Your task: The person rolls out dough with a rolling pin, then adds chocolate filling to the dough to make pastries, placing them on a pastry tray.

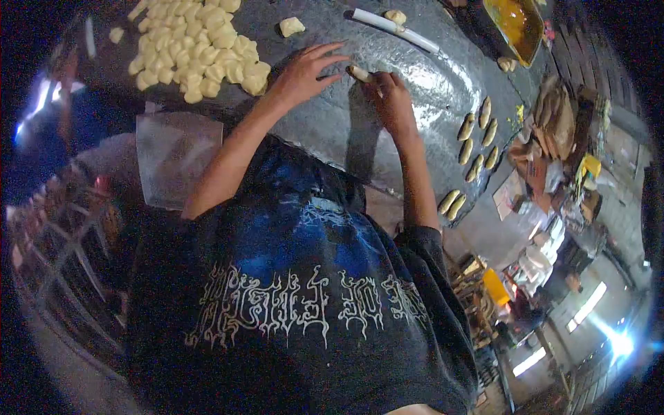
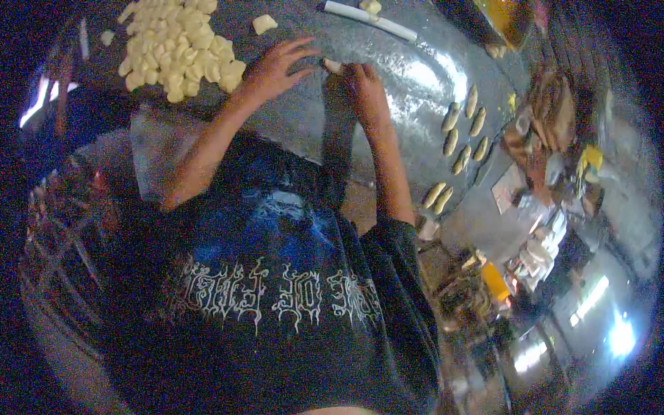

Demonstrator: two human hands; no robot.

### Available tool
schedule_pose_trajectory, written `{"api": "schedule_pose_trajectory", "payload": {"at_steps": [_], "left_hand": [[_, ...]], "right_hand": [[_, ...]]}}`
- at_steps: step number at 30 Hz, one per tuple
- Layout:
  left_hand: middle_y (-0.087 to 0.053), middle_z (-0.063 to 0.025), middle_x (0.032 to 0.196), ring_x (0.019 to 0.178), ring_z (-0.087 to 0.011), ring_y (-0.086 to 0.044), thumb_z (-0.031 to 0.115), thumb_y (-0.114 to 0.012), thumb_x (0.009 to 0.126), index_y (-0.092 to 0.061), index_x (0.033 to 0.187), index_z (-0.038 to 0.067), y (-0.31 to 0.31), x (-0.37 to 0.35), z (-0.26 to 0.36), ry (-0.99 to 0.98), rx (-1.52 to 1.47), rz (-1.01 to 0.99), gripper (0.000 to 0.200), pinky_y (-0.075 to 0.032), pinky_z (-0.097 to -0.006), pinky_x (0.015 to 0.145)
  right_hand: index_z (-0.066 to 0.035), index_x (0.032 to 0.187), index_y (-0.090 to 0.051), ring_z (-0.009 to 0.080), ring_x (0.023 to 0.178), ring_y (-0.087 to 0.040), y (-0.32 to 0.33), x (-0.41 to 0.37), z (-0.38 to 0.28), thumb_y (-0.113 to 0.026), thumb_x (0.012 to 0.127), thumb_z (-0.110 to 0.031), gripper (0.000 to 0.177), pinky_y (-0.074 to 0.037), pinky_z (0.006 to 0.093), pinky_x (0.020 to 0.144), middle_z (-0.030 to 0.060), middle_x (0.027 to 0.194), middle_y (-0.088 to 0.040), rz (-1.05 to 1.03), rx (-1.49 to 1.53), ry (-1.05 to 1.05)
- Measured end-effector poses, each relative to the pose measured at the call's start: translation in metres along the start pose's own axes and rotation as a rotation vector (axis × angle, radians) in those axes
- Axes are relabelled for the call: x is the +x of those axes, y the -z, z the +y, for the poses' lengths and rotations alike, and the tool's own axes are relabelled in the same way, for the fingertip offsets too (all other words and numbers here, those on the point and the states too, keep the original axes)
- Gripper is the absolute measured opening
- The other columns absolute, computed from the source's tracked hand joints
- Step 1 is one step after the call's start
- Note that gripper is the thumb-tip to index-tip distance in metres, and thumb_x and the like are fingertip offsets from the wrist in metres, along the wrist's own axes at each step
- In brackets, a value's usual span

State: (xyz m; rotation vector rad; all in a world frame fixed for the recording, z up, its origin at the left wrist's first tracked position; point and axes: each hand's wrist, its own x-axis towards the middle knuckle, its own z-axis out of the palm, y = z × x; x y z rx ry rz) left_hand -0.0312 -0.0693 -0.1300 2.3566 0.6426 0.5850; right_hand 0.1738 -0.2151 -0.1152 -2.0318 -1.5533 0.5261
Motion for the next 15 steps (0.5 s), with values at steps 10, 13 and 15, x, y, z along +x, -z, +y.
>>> {"api": "schedule_pose_trajectory", "payload": {"at_steps": [10, 13, 15], "left_hand": [[-0.076, -0.0064, 0.107, 0.096, -0.0135, -0.070, 0.019, -0.071, 0.095, -0.073, 0.115, 0.004, -0.037, -0.109, 0.138, 0.692, -0.537, 0.268, 0.024, -0.055, -0.0310, 0.087], [-0.075, -0.0059, 0.105, 0.093, -0.0134, -0.069, 0.018, -0.071, 0.095, -0.074, 0.111, 0.005, -0.037, -0.134, 0.159, 0.732, -0.504, 0.391, 0.021, -0.055, -0.0314, 0.085], [-0.076, -0.0059, 0.103, 0.092, -0.0134, -0.069, 0.019, -0.072, 0.095, -0.075, 0.109, 0.005, -0.032, -0.155, 0.163, 0.822, -0.473, 0.434, 0.020, -0.056, -0.0317, 0.083]], "right_hand": [[0.001, 0.101, -0.073, 0.0120, 0.078, -0.062, 0.006, -0.026, -0.013, -0.070, 0.096, -0.031, 0.033, -0.047, 0.0280, 0.070, 0.0031, 0.085, -0.070, -0.412, 0.676, -0.288], [-0.001, 0.103, -0.072, 0.0076, 0.080, -0.057, 0.000, -0.048, -0.033, -0.070, 0.097, -0.028, 0.027, -0.044, 0.0238, 0.071, -0.0009, 0.088, -0.066, -0.567, 0.848, -0.386], [-0.002, 0.102, -0.070, 0.0073, 0.080, -0.056, -0.008, -0.062, -0.046, -0.069, 0.098, -0.026, 0.024, -0.044, 0.0244, 0.072, -0.0012, 0.089, -0.064, -0.664, 0.937, -0.387]]}}
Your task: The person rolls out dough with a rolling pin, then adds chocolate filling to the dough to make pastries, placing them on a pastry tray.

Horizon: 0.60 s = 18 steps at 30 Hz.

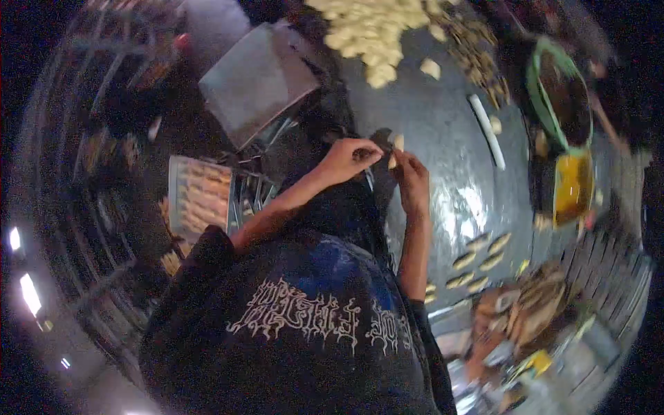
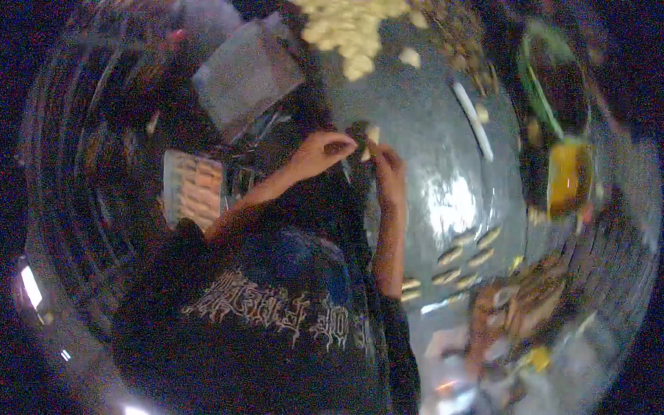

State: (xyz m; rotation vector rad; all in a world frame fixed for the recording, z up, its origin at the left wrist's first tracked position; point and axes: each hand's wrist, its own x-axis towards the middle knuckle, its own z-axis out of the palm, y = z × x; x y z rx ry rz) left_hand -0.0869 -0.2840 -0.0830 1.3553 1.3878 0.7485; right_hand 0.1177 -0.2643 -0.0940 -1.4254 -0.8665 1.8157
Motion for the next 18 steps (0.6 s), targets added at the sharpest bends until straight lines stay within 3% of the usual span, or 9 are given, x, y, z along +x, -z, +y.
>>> {"api": "schedule_pose_trajectory", "payload": {"at_steps": [4, 5, 8, 11, 13, 16, 17, 18], "left_hand": [[-0.076, -0.0100, 0.097, 0.088, -0.0186, -0.072, 0.013, -0.073, 0.090, -0.074, 0.100, 0.004, 0.032, -0.041, -0.050, -0.016, 0.054, 0.219, 0.013, -0.057, -0.0330, 0.079], [-0.075, -0.0131, 0.095, 0.086, -0.0277, -0.073, 0.018, -0.073, 0.088, -0.074, 0.100, 0.006, 0.038, -0.053, -0.076, -0.008, 0.112, 0.258, 0.017, -0.058, -0.0391, 0.078], [-0.074, -0.0155, 0.099, 0.092, -0.0343, -0.072, 0.037, -0.077, 0.083, -0.074, 0.101, 0.006, 0.046, -0.100, -0.159, 0.080, 0.423, 0.334, 0.036, -0.057, -0.0459, 0.079], [-0.073, -0.0187, 0.104, 0.100, -0.0401, -0.071, 0.047, -0.076, 0.081, -0.073, 0.107, 0.007, 0.051, -0.135, -0.228, 0.636, 0.391, 0.120, 0.048, -0.056, -0.0521, 0.085], [-0.072, -0.0202, 0.109, 0.107, -0.0420, -0.068, 0.050, -0.075, 0.082, -0.072, 0.114, 0.006, 0.023, -0.159, -0.328, 0.612, 0.380, 0.094, 0.055, -0.054, -0.0542, 0.093], [-0.062, -0.0221, 0.134, 0.122, -0.0457, -0.060, 0.055, -0.073, 0.083, -0.061, 0.134, 0.005, 0.041, -0.186, -0.315, 0.936, 0.179, 0.019, 0.072, -0.048, -0.0647, 0.099], [-0.054, -0.0230, 0.141, 0.126, -0.0479, -0.055, 0.057, -0.072, 0.083, -0.054, 0.140, 0.006, 0.055, -0.193, -0.307, 0.993, 0.221, 0.022, 0.079, -0.044, -0.0690, 0.099], [-0.046, -0.0240, 0.149, 0.131, -0.0501, -0.050, 0.059, -0.072, 0.083, -0.047, 0.147, 0.007, 0.070, -0.198, -0.294, 1.051, 0.264, 0.019, 0.086, -0.041, -0.0733, 0.099]], "right_hand": [[-0.005, 0.100, -0.068, 0.0073, 0.080, -0.054, -0.041, -0.007, -0.004, -0.069, 0.098, -0.024, 0.019, -0.043, 0.0251, 0.072, -0.0020, 0.090, -0.061, -0.143, -0.097, 0.018], [-0.006, 0.099, -0.068, 0.0071, 0.080, -0.054, -0.057, -0.009, -0.010, -0.069, 0.098, -0.023, 0.018, -0.044, 0.0249, 0.072, -0.0025, 0.089, -0.060, -0.161, -0.126, 0.014], [-0.008, 0.096, -0.067, 0.0065, 0.075, -0.052, -0.092, -0.004, -0.002, -0.071, 0.097, -0.025, 0.017, -0.041, 0.0247, 0.067, -0.0035, 0.085, -0.059, -0.227, -0.217, 0.041], [-0.005, 0.096, -0.068, 0.0073, 0.076, -0.055, -0.125, 0.012, 0.009, -0.070, 0.097, -0.027, 0.022, -0.043, 0.0245, 0.068, -0.0024, 0.083, -0.060, -0.373, -0.458, 0.002], [-0.001, 0.101, -0.070, 0.0084, 0.078, -0.058, -0.149, 0.030, 0.032, -0.070, 0.097, -0.028, 0.026, -0.046, 0.0249, 0.071, -0.0009, 0.086, -0.064, -0.494, -0.642, 0.066], [0.003, 0.114, -0.069, 0.0103, 0.083, -0.062, -0.197, 0.053, 0.074, -0.069, 0.098, -0.028, 0.035, -0.049, 0.0264, 0.075, 0.0023, 0.097, -0.069, -0.523, -0.849, 0.122], [0.004, 0.120, -0.069, 0.0113, 0.086, -0.064, -0.223, 0.054, 0.081, -0.070, 0.097, -0.029, 0.040, -0.051, 0.0272, 0.075, 0.0047, 0.101, -0.072, -0.596, -0.657, -0.045], [0.004, 0.118, -0.070, 0.0115, 0.085, -0.064, -0.240, 0.063, 0.096, -0.071, 0.097, -0.030, 0.040, -0.051, 0.0271, 0.074, 0.0046, 0.099, -0.072, -0.612, -0.745, 0.014]]}}
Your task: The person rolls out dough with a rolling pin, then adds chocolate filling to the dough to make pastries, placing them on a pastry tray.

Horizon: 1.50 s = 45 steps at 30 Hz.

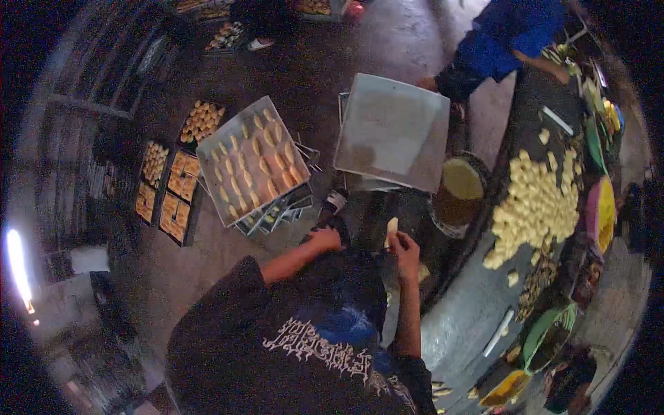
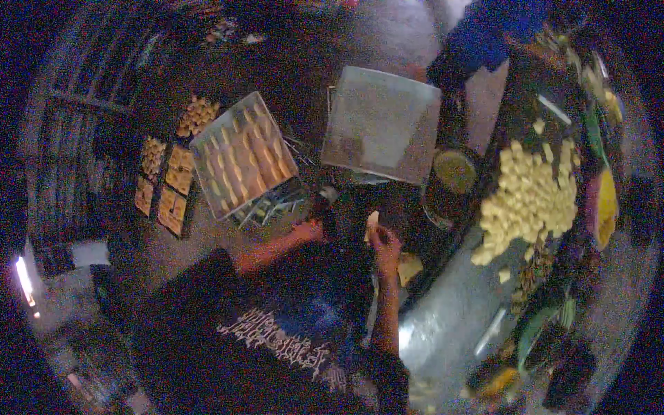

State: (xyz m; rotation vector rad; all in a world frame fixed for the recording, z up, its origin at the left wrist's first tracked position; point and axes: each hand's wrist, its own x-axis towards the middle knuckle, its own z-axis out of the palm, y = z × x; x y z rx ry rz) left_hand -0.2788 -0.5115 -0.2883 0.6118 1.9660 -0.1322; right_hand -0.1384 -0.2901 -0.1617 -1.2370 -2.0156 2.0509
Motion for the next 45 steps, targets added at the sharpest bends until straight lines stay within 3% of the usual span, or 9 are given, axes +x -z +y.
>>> {"api": "schedule_pose_trajectory", "payload": {"at_steps": [4, 12, 15, 18, 21, 24, 32, 42, 45], "left_hand": [[-0.022, -0.0250, 0.163, 0.137, -0.0578, -0.038, 0.065, -0.072, 0.080, -0.023, 0.161, 0.012, 0.001, 0.052, -0.044, 0.120, 0.039, -0.073, 0.108, -0.030, -0.0862, 0.095], [-0.037, -0.0326, 0.150, 0.125, -0.0569, -0.050, 0.067, -0.078, 0.073, -0.010, 0.162, 0.009, 0.002, 0.073, -0.102, 0.172, 0.066, -0.128, 0.126, -0.039, -0.0820, 0.091], [-0.044, -0.0335, 0.144, 0.118, -0.0552, -0.056, 0.063, -0.079, 0.074, -0.012, 0.161, 0.006, -0.046, 0.096, -0.119, 0.225, 0.133, -0.005, 0.124, -0.044, -0.0776, 0.089], [-0.049, -0.0346, 0.137, 0.113, -0.0529, -0.060, 0.058, -0.078, 0.076, -0.015, 0.160, 0.004, -0.058, 0.100, -0.128, 0.219, 0.222, 0.012, 0.118, -0.048, -0.0733, 0.087], [-0.050, -0.0360, 0.133, 0.110, -0.0507, -0.061, 0.048, -0.076, 0.081, -0.022, 0.158, 0.003, -0.016, 0.075, -0.111, 0.211, 0.180, -0.093, 0.105, -0.049, -0.0694, 0.089], [-0.052, -0.0358, 0.131, 0.110, -0.0499, -0.061, 0.046, -0.077, 0.080, -0.023, 0.158, 0.002, -0.049, 0.089, -0.126, 0.205, 0.170, -0.071, 0.105, -0.048, -0.0698, 0.089], [-0.053, -0.0360, 0.128, 0.109, -0.0490, -0.062, 0.055, -0.074, 0.079, -0.023, 0.157, 0.000, -0.027, 0.072, -0.102, 0.194, 0.275, -0.018, 0.108, -0.050, -0.0690, 0.088], [-0.055, -0.0351, 0.125, 0.101, -0.0492, -0.065, 0.045, -0.068, 0.088, -0.025, 0.157, 0.000, -0.020, 0.074, -0.095, 0.164, 0.387, -0.016, 0.093, -0.053, -0.0661, 0.083], [-0.056, -0.0347, 0.123, 0.101, -0.0493, -0.065, 0.042, -0.066, 0.091, -0.026, 0.156, -0.001, -0.040, 0.085, -0.108, 0.167, 0.435, 0.033, 0.088, -0.053, -0.0653, 0.082]], "right_hand": [[0.004, 0.109, -0.072, 0.0119, 0.077, -0.065, -0.075, 0.090, 0.044, -0.072, 0.095, -0.032, 0.039, -0.051, 0.0273, 0.069, 0.0034, 0.089, -0.072, 0.020, -0.131, 0.023], [0.005, 0.097, -0.070, 0.0208, 0.071, -0.065, -0.194, 0.237, 0.002, -0.069, 0.097, -0.032, 0.037, -0.051, 0.0353, 0.066, 0.0121, 0.079, -0.069, 0.263, -0.227, 0.086], [0.004, 0.100, -0.070, 0.0290, 0.075, -0.067, -0.221, 0.297, 0.043, -0.068, 0.096, -0.031, 0.035, -0.052, 0.0396, 0.069, 0.0167, 0.086, -0.069, 0.384, -0.529, 0.161], [0.002, 0.107, -0.068, 0.0341, 0.089, -0.067, -0.243, 0.328, 0.077, -0.066, 0.097, -0.029, 0.033, -0.053, 0.0441, 0.077, 0.0195, 0.102, -0.067, 0.389, -0.475, 0.166], [0.002, 0.111, -0.065, 0.0375, 0.099, -0.064, -0.263, 0.338, 0.101, -0.066, 0.095, -0.023, 0.029, -0.052, 0.0482, 0.084, 0.0206, 0.109, -0.064, 0.395, -0.594, 0.136], [0.001, 0.108, -0.065, 0.0401, 0.105, -0.061, -0.270, 0.342, 0.124, -0.066, 0.093, -0.021, 0.026, -0.050, 0.0512, 0.088, 0.0198, 0.111, -0.062, 0.302, -0.709, 0.105], [-0.005, 0.107, -0.068, 0.0349, 0.103, -0.063, -0.263, 0.333, 0.106, -0.067, 0.092, -0.026, 0.026, -0.050, 0.0487, 0.090, 0.0153, 0.105, -0.066, 0.233, -0.960, 0.035], [-0.012, 0.116, -0.069, 0.0323, 0.117, -0.061, -0.249, 0.326, 0.107, -0.061, 0.093, -0.027, 0.029, -0.041, 0.0605, 0.102, 0.0086, 0.116, -0.069, 0.146, -1.066, -0.065], [-0.014, 0.111, -0.071, 0.0337, 0.118, -0.060, -0.241, 0.319, 0.102, -0.061, 0.093, -0.028, 0.024, -0.040, 0.0625, 0.102, 0.0092, 0.112, -0.070, 0.327, -1.057, 0.001]]}}
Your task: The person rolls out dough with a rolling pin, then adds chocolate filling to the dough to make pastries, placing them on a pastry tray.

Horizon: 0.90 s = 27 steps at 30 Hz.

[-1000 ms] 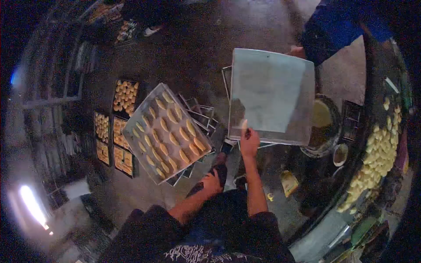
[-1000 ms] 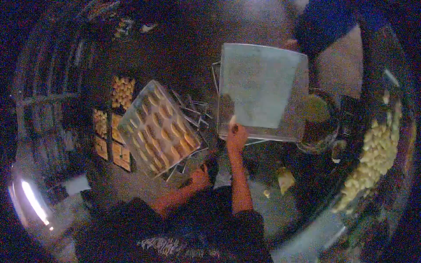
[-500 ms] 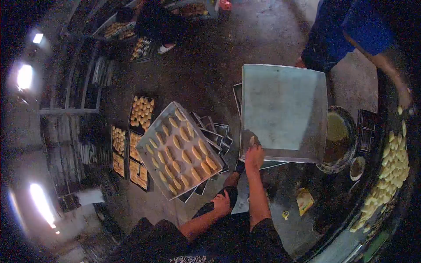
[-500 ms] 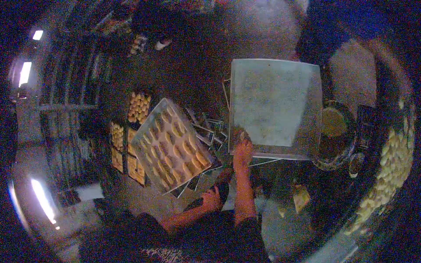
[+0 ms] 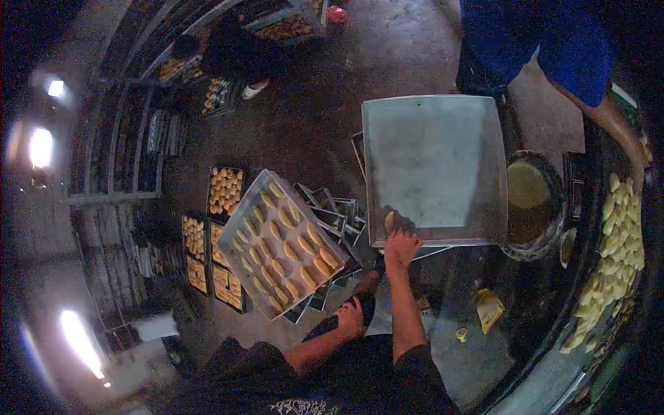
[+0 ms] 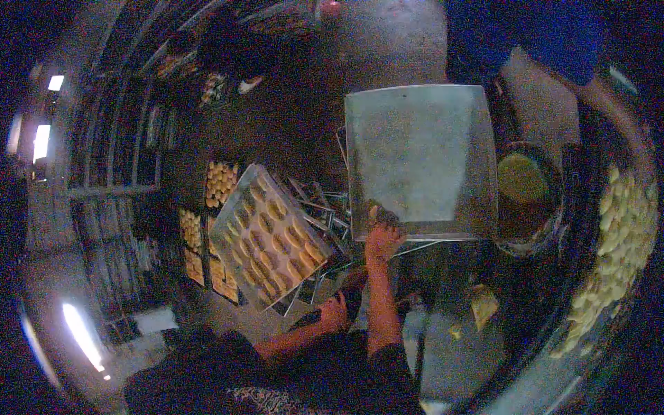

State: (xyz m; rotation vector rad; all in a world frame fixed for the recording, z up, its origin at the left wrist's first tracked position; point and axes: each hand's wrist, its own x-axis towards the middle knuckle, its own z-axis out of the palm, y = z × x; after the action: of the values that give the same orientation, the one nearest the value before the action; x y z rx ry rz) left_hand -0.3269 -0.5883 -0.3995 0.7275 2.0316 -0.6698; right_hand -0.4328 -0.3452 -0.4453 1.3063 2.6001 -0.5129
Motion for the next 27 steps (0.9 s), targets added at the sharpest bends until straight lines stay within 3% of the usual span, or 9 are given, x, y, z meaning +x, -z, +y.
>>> {"api": "schedule_pose_trajectory", "payload": {"at_steps": [3, 9, 12, 15, 16, 18, 21, 23, 27], "left_hand": [[-0.057, -0.0338, 0.123, 0.101, -0.0487, -0.066, 0.042, -0.065, 0.091, -0.026, 0.156, -0.001, -0.018, 0.007, -0.005, -0.053, 0.054, 0.028, 0.088, -0.054, -0.0642, 0.082], [-0.056, -0.0327, 0.125, 0.104, -0.0465, -0.065, 0.042, -0.066, 0.089, -0.025, 0.156, -0.001, 0.001, 0.011, -0.008, -0.044, -0.038, 0.065, 0.090, -0.053, -0.0634, 0.083], [-0.056, -0.0323, 0.128, 0.106, -0.0452, -0.065, 0.041, -0.065, 0.089, -0.025, 0.156, -0.001, 0.013, 0.007, -0.004, -0.021, -0.061, 0.082, 0.089, -0.053, -0.0623, 0.084], [-0.059, -0.0294, 0.124, 0.103, -0.0430, -0.067, 0.040, -0.068, 0.088, -0.026, 0.155, -0.001, 0.022, 0.017, -0.003, -0.013, -0.136, 0.025, 0.089, -0.054, -0.0607, 0.082], [-0.060, -0.0280, 0.122, 0.101, -0.0422, -0.067, 0.039, -0.069, 0.087, -0.027, 0.155, -0.002, 0.015, 0.020, -0.001, -0.023, -0.158, -0.007, 0.090, -0.054, -0.0602, 0.081], [-0.064, -0.0229, 0.115, 0.097, -0.0390, -0.069, 0.046, -0.079, 0.078, -0.029, 0.153, -0.002, -0.065, 0.066, 0.014, 0.177, -0.087, 0.203, 0.102, -0.055, -0.0577, 0.078], [-0.065, -0.0199, 0.115, 0.098, -0.0331, -0.070, 0.062, -0.086, 0.066, -0.027, 0.152, -0.005, -0.003, 0.022, 0.003, -0.066, -0.074, 0.049, 0.124, -0.058, -0.0498, 0.079], [-0.066, -0.0219, 0.116, 0.099, -0.0368, -0.070, 0.061, -0.081, 0.073, -0.024, 0.151, -0.009, 0.033, -0.007, 0.031, -0.076, -0.026, 0.070, 0.120, -0.059, -0.0490, 0.084], [-0.066, -0.0244, 0.113, 0.101, -0.0419, -0.069, 0.061, -0.073, 0.082, -0.021, 0.147, -0.018, -0.026, 0.025, 0.024, -0.126, 0.141, 0.126, 0.115, -0.058, -0.0506, 0.088]], "right_hand": [[-0.012, 0.104, -0.072, 0.0339, 0.105, -0.065, 0.014, -0.006, 0.008, -0.059, 0.096, -0.031, 0.024, -0.041, 0.0581, 0.102, 0.0108, 0.099, -0.073, 0.130, 0.052, 0.076], [-0.011, 0.099, -0.075, 0.0350, 0.083, -0.068, 0.091, -0.034, 0.022, -0.059, 0.098, -0.039, 0.032, -0.053, 0.0485, 0.077, 0.0155, 0.092, -0.072, -0.141, 0.366, -0.180], [-0.010, 0.097, -0.074, 0.0336, 0.079, -0.068, 0.117, -0.069, 0.041, -0.063, 0.098, -0.035, 0.028, -0.052, 0.0466, 0.065, 0.0154, 0.090, -0.072, -0.081, 0.413, -0.337], [-0.008, 0.096, -0.072, 0.0328, 0.086, -0.069, 0.141, -0.110, 0.078, -0.065, 0.098, -0.028, 0.022, -0.052, 0.0448, 0.069, 0.0163, 0.095, -0.071, 0.114, 0.427, -0.207], [-0.006, 0.109, -0.071, 0.0322, 0.097, -0.068, 0.140, -0.125, 0.097, -0.065, 0.098, -0.020, 0.018, -0.053, 0.0434, 0.079, 0.0167, 0.101, -0.070, 0.194, 0.589, -0.156], [-0.006, 0.119, -0.068, 0.0325, 0.103, -0.067, 0.195, -0.146, 0.111, -0.066, 0.097, -0.015, 0.024, -0.053, 0.0430, 0.086, 0.0169, 0.108, -0.070, 0.320, 0.523, -0.044], [-0.006, 0.127, -0.066, 0.0352, 0.100, -0.066, 0.274, -0.183, 0.147, -0.067, 0.092, -0.008, 0.035, -0.051, 0.0471, 0.095, 0.0158, 0.110, -0.072, 0.468, 0.394, 0.021], [-0.005, 0.123, -0.068, 0.0293, 0.094, -0.070, 0.305, -0.217, 0.179, -0.071, 0.090, -0.005, 0.033, -0.056, 0.0409, 0.083, 0.0143, 0.107, -0.074, 0.511, 0.606, -0.176], [-0.003, 0.114, -0.072, 0.0196, 0.084, -0.072, 0.364, -0.295, 0.260, -0.071, 0.091, -0.003, 0.023, -0.054, 0.0314, 0.072, 0.0119, 0.100, -0.076, 0.892, 0.674, -0.511]]}}
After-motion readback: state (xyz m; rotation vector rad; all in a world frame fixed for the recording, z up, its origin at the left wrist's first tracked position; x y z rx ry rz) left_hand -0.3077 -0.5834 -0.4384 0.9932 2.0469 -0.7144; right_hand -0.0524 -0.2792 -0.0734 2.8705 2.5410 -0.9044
